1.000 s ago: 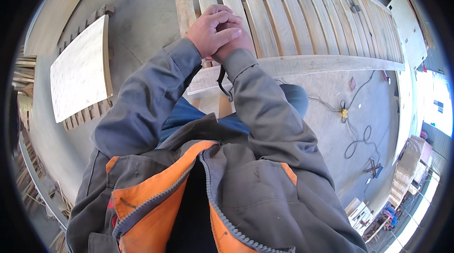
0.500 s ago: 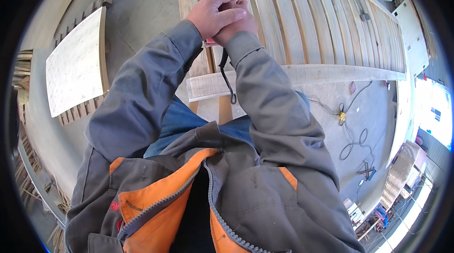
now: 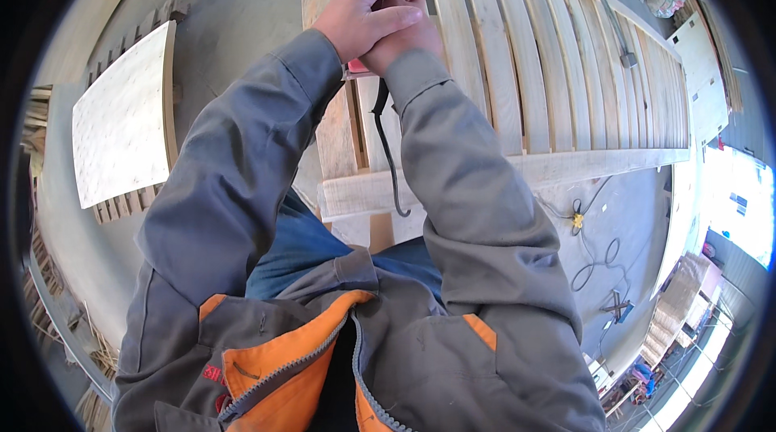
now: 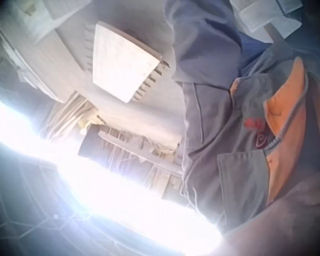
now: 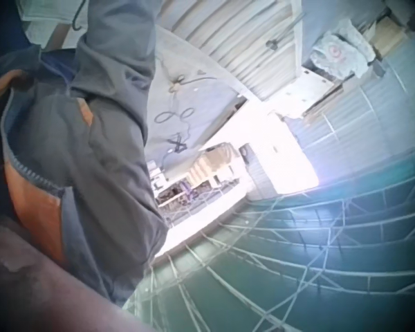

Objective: The person uses a red electric sander to smooth the surface of a wooden slatted structure. They move the sander back and forth along the slats, occasionally adjusting their grip and position to reach different areas.

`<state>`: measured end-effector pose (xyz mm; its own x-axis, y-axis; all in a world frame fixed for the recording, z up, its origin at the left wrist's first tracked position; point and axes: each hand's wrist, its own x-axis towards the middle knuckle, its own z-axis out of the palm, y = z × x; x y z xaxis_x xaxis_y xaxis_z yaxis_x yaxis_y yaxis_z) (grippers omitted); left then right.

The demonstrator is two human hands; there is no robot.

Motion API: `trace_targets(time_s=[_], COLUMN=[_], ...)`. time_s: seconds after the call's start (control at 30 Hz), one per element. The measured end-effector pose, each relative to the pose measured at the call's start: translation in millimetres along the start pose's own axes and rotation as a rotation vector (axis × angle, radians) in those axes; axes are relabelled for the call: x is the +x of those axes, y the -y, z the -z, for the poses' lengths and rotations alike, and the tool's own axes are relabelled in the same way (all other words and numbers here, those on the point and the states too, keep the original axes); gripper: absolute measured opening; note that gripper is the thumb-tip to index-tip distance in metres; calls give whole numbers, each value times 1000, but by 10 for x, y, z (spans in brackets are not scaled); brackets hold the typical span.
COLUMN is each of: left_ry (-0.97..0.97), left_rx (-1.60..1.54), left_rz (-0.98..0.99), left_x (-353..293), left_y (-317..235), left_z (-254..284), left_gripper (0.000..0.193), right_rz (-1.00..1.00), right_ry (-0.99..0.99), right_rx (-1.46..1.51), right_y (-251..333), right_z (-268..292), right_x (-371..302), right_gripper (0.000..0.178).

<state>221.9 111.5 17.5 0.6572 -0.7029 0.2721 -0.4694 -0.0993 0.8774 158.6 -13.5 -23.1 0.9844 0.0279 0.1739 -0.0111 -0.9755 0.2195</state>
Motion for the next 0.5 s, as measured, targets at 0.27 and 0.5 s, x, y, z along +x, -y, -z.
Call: trace_targets(time_s=[0.27, 0.5], left_ry=[-18, 9], left_rx=[-16, -78], left_rz=[-9, -37], left_x=[375, 723], left_y=[188, 384], left_z=[109, 337], left_gripper=[35, 34], right_rz=[-44, -74], right_ry=[-106, -94], right_rx=[74, 110], right_y=[-222, -247], right_z=[-359, -339], right_x=[455, 902], right_gripper=[56, 55])
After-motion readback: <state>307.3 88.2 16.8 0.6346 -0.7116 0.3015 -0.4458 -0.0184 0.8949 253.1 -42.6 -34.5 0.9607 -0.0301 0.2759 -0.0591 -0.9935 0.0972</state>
